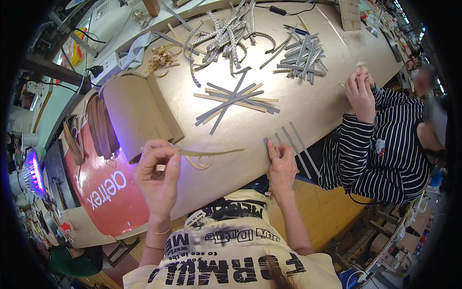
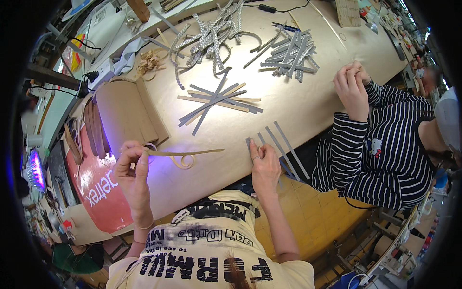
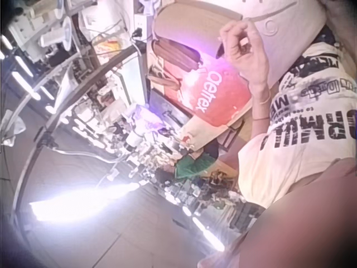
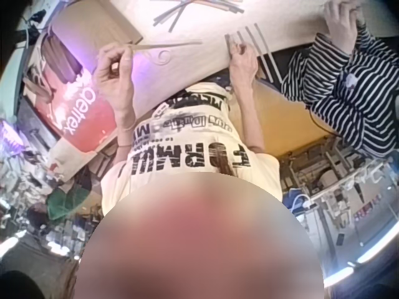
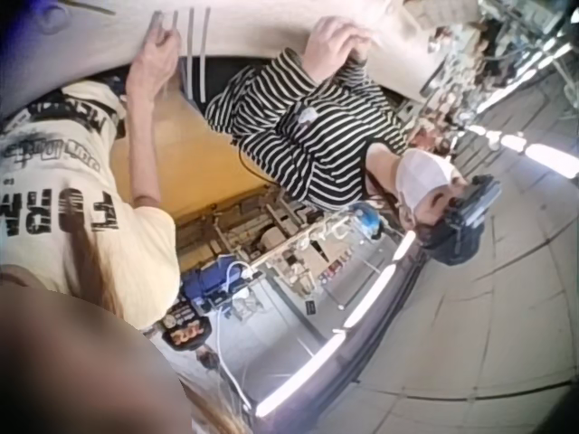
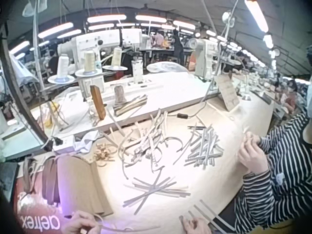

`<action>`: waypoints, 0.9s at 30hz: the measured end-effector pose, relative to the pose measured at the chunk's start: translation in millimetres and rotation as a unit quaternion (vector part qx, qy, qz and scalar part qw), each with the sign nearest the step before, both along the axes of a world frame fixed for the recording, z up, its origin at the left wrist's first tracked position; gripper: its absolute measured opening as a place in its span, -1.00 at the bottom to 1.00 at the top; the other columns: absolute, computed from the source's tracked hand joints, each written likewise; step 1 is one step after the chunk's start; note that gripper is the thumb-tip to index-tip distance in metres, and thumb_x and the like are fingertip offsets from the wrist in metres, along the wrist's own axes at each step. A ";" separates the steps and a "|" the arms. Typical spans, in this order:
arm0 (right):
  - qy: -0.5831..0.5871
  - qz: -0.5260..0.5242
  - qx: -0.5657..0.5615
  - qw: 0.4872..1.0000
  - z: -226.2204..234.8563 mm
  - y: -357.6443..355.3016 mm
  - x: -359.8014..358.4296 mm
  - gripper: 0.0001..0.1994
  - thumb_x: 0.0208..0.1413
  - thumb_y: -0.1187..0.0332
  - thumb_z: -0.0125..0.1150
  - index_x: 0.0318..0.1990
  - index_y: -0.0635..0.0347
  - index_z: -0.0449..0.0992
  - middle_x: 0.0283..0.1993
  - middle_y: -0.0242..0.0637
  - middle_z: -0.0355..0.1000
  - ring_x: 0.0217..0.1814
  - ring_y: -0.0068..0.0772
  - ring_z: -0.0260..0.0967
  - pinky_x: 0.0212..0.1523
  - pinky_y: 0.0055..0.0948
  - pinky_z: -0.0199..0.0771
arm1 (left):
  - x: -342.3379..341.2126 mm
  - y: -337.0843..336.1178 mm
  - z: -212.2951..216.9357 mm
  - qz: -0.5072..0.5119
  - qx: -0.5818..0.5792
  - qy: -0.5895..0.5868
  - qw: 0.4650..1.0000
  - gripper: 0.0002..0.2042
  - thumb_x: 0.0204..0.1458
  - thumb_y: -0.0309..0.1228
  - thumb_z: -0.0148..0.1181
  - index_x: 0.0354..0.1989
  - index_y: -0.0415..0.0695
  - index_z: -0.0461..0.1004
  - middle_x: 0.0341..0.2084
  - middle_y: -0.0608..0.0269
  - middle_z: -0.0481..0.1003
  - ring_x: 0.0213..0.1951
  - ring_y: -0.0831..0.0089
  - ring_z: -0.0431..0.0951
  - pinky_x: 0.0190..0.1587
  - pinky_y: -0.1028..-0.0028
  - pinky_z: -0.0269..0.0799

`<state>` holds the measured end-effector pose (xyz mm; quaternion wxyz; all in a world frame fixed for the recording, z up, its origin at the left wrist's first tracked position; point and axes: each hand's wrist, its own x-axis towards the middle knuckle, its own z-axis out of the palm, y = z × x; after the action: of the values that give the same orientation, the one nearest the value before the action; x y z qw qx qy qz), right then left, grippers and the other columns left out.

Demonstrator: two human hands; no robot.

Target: The person gathers thin strips of material from a table, separates them, and bends them into curved shapes. They place the formed pieces on the table and continue handling additional strips. Another person works nearby at the same table.

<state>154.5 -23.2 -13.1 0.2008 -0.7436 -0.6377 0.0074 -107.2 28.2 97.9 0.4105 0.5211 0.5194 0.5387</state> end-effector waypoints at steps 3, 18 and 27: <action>-0.052 0.018 -0.029 0.998 5.6 2.9 -5.9 -0.78 0.23 0.36 0.15 -0.07 0.31 0.55 -0.35 -0.25 0.26 -0.31 -0.24 0.29 -0.30 -0.28 0.34 | -0.6 -0.6 -0.5 -0.007 0.000 0.005 1.000 -0.95 0.06 -0.60 0.22 -0.31 -0.27 0.53 -0.28 0.29 0.40 -0.40 0.70 0.33 -0.32 0.68 0.26; -0.110 -0.055 -0.098 0.987 40.9 -27.1 -10.1 -0.67 -0.01 0.52 0.15 -0.06 0.07 0.63 -0.04 -0.23 0.35 0.08 -0.23 0.24 0.05 -0.25 0.15 | -2.2 -10.9 -1.7 -0.059 -0.028 -0.037 0.997 -0.96 0.08 -0.60 0.22 -0.31 -0.23 0.55 -0.31 0.36 0.39 -0.39 0.74 0.37 -0.45 0.79 0.21; 0.349 0.157 0.076 0.921 122.2 21.8 -73.6 -0.78 0.03 0.51 0.30 -0.13 0.20 0.61 -0.06 -0.18 0.42 -0.13 -0.16 0.37 -0.04 -0.28 0.33 | 9.7 -13.6 10.0 -0.075 -0.023 -0.018 0.997 -0.90 0.06 -0.54 0.27 -0.25 -0.20 0.62 -0.31 0.35 0.42 -0.36 0.72 0.43 -0.46 0.76 0.30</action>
<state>81.0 -1.4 109.1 0.4630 -0.5667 -0.6342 0.2497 -97.5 14.6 107.9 0.4709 0.5392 0.4832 0.5039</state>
